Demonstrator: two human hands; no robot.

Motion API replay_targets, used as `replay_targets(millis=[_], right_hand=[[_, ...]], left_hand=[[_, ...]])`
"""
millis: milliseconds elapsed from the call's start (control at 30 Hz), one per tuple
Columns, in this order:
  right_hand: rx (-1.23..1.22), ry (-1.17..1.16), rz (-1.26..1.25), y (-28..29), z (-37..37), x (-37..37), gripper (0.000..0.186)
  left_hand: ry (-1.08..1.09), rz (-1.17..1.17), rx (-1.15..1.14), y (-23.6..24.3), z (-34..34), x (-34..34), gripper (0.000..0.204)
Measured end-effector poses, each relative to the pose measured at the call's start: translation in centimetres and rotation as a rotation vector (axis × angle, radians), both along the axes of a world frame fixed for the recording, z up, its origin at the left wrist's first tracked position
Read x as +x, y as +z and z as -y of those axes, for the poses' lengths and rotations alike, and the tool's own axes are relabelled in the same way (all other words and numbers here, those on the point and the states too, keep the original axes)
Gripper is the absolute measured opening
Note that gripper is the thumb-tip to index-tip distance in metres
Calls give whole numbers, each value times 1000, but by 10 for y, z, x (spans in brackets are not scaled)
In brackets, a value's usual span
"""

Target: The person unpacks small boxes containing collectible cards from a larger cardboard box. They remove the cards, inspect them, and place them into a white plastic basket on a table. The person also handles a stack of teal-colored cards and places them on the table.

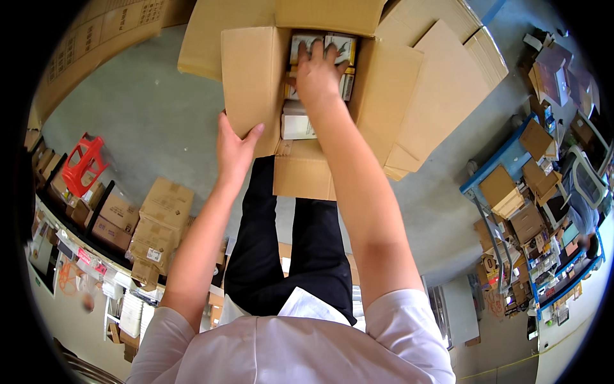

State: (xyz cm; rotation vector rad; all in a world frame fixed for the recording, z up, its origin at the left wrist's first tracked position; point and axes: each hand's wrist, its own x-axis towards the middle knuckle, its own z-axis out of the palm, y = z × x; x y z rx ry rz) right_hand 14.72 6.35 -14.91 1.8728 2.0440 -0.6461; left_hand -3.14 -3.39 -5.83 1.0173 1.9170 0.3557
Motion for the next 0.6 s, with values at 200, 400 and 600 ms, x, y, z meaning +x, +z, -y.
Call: replay_targets(millis=[200, 400, 600], right_hand=[[88, 58, -11, -5, 44, 6, 85], [6, 19, -87, 2, 6, 3, 56], [43, 18, -280, -16, -11, 37, 39]], left_hand=[[-15, -45, -62, 7, -5, 3, 60], [-31, -50, -56, 0, -1, -3, 60], [-55, -64, -47, 5, -2, 1, 54]])
